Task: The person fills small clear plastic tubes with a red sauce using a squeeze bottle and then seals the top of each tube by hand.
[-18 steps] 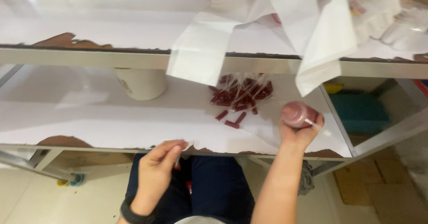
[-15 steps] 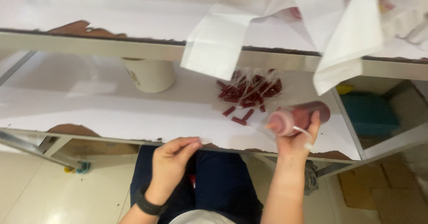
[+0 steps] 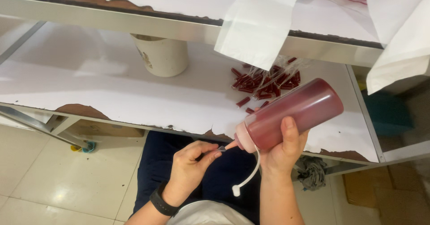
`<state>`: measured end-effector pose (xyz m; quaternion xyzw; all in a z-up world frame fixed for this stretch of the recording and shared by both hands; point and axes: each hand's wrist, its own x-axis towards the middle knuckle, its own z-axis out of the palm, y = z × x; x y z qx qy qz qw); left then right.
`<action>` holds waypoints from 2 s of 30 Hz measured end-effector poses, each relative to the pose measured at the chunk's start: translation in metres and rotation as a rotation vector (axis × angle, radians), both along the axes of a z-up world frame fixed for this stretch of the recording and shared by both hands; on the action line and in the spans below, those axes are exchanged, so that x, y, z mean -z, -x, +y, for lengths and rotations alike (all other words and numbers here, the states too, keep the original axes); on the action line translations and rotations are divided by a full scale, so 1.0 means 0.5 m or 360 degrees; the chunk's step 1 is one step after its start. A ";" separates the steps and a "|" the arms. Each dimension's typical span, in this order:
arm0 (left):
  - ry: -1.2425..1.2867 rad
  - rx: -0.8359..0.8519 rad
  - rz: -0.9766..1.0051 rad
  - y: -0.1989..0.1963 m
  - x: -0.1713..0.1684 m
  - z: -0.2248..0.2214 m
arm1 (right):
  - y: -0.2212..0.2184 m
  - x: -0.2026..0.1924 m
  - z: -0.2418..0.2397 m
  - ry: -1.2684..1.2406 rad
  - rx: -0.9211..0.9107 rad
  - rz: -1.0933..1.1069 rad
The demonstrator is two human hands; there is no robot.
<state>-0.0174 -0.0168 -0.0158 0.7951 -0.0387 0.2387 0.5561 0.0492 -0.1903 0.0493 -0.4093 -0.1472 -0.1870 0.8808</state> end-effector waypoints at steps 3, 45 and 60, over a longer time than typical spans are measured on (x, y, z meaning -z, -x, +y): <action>0.0053 0.0031 0.0133 -0.002 0.002 -0.004 | 0.008 0.002 0.012 0.0042 -0.0004 -0.0038; 0.0472 0.0519 0.0617 -0.235 -0.022 -0.017 | -0.222 -0.026 0.002 0.0953 -0.0455 0.0180; 0.0587 0.0712 0.0637 -0.248 -0.034 -0.016 | -0.208 -0.039 0.014 0.0725 -0.0078 0.0167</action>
